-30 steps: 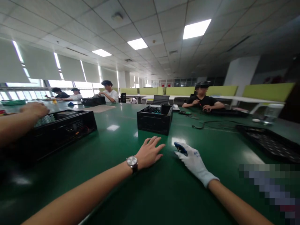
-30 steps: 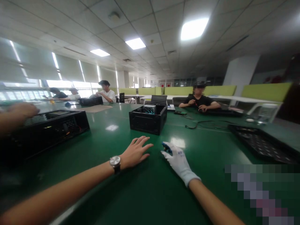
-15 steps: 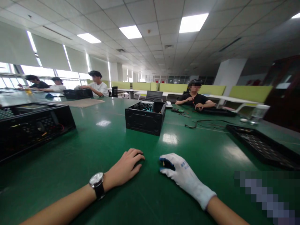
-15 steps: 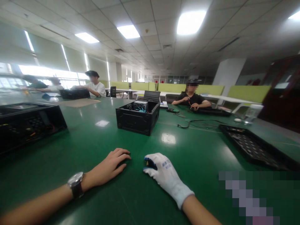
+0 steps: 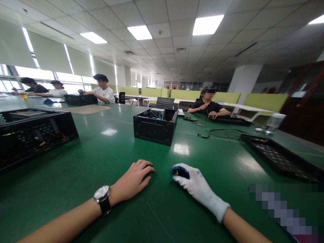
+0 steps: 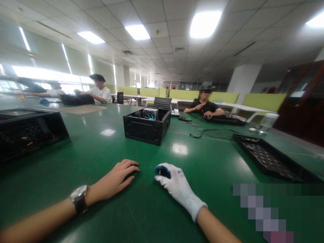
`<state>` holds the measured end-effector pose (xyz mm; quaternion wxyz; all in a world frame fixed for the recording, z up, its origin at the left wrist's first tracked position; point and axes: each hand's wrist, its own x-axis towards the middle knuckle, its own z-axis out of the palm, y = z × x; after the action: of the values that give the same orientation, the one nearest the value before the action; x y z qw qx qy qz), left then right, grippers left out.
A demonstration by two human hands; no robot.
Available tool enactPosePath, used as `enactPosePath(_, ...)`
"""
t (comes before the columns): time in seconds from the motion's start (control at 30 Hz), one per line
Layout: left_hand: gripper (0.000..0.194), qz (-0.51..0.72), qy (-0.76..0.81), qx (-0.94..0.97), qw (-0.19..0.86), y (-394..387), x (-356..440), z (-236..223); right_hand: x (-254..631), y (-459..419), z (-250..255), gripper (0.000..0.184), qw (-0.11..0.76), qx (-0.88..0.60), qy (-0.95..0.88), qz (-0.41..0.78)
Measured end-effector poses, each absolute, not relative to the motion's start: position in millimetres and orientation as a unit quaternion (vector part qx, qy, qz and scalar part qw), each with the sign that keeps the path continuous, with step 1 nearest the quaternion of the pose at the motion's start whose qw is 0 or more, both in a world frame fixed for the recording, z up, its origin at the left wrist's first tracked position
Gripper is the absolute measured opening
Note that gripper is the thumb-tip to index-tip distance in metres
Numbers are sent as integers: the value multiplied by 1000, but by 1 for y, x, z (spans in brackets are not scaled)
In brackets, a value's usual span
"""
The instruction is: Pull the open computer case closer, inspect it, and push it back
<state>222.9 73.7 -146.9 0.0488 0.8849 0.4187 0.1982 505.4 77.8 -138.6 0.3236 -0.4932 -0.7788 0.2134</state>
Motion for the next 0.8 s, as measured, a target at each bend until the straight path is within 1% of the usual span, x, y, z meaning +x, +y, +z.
enactPosePath(0.07,28,198,418,885,45,74,223,-147,506,79,-137,29,330,-532,-749,219)
enactPosePath(0.13,28,201,415,886,43,74,224,-147,506,80,-138,33,330,-540,-749,198)
enactPosePath(0.2,27,202,411,888,43,74,224,-146,505,79,-140,37,322,-522,-767,187)
enactPosePath(0.33,28,201,415,886,48,75,223,-146,505,78,-144,34,319,-519,-767,200)
enactPosePath(0.4,28,201,416,885,50,75,222,-147,505,77,-146,35,322,-516,-775,170)
enactPosePath(0.5,28,204,412,887,51,75,222,-147,504,76,-150,38,314,-475,-813,120)
enactPosePath(0.67,29,207,411,886,51,75,223,-146,505,79,-155,37,322,-490,-798,142)
enactPosePath(0.8,28,206,410,887,53,75,222,-147,505,80,-155,38,315,-475,-812,125)
